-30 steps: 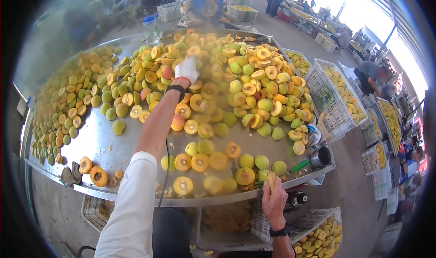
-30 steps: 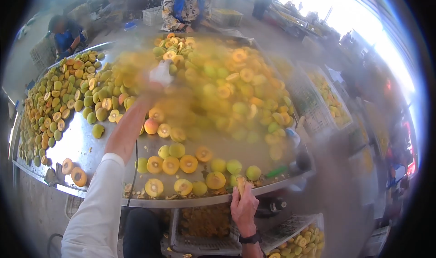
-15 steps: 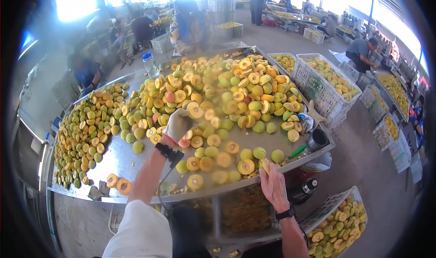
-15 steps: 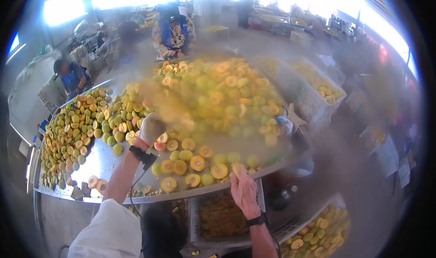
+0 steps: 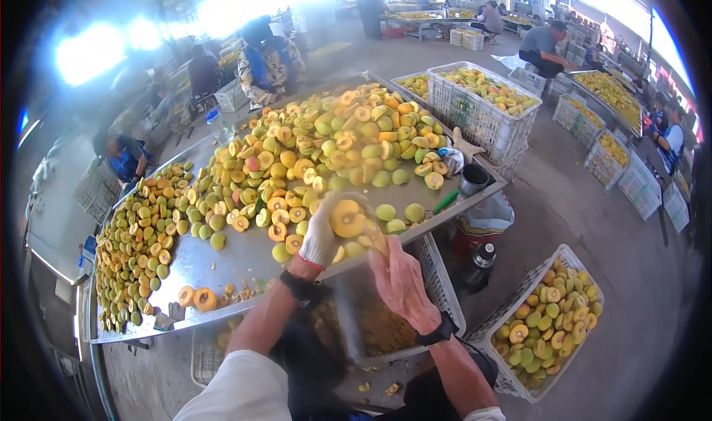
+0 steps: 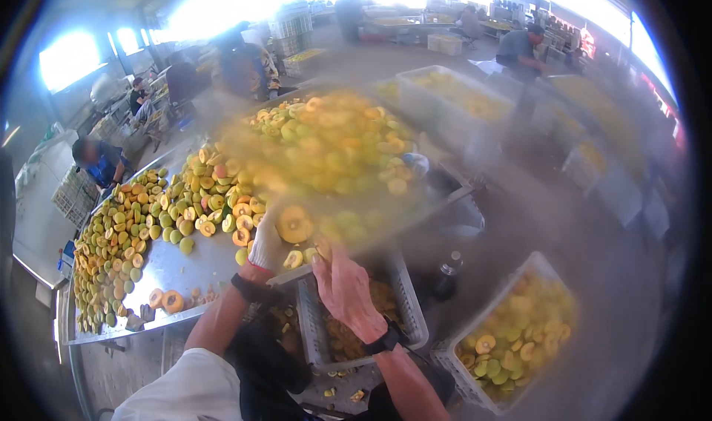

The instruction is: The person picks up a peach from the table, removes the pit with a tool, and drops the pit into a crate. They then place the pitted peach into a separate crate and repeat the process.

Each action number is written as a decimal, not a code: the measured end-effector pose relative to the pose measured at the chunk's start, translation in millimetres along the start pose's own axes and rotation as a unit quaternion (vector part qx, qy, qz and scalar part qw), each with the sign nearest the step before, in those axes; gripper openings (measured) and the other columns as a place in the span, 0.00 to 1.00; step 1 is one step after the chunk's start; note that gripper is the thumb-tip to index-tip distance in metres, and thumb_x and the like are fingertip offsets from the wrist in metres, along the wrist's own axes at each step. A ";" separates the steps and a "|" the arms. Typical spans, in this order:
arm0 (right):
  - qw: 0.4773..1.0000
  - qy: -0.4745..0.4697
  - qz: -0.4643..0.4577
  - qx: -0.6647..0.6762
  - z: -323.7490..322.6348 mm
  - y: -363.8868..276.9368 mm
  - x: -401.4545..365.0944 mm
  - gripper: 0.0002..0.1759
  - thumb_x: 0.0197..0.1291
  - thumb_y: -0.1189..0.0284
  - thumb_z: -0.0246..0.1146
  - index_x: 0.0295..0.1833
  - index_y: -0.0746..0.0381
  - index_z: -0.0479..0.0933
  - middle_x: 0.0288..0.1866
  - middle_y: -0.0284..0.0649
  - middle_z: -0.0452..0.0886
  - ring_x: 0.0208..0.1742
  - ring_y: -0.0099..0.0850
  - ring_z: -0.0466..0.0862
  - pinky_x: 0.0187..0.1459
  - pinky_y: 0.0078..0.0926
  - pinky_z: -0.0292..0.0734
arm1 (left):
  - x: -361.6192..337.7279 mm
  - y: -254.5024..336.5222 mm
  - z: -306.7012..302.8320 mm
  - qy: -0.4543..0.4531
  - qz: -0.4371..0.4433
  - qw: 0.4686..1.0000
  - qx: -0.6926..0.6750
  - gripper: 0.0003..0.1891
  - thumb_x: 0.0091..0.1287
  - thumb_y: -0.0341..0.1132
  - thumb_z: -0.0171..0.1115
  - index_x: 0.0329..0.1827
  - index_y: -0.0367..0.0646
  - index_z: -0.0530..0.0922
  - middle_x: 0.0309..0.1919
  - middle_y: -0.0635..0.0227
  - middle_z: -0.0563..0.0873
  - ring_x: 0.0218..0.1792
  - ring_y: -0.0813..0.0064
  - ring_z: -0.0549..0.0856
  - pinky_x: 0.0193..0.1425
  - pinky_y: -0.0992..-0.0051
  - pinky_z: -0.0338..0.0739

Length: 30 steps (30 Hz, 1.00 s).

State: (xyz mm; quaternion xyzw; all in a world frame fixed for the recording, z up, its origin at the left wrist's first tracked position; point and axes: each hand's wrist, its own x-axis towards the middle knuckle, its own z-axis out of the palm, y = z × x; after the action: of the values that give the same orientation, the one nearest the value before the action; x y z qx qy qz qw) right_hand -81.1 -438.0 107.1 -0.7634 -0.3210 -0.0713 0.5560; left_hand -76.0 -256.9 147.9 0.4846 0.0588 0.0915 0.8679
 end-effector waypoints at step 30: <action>1.000 -0.007 0.004 -0.018 13.6 -2.0 -42.2 0.14 0.76 0.67 0.61 0.53 0.69 0.73 0.23 0.58 0.77 0.28 0.60 0.82 0.30 0.52 0.76 | -42.4 -54.4 37.2 0.079 0.195 0.972 0.106 0.26 0.83 0.47 0.45 0.38 0.34 0.82 0.32 0.60 0.87 0.33 0.73 0.84 0.40 0.74 0.78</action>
State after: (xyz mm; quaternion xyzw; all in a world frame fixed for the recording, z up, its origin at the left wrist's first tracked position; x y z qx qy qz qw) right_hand -118.7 -442.8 84.0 -0.7750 -0.3209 -0.0694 0.5400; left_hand -104.7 -324.9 121.5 0.5671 0.0407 0.2906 0.7696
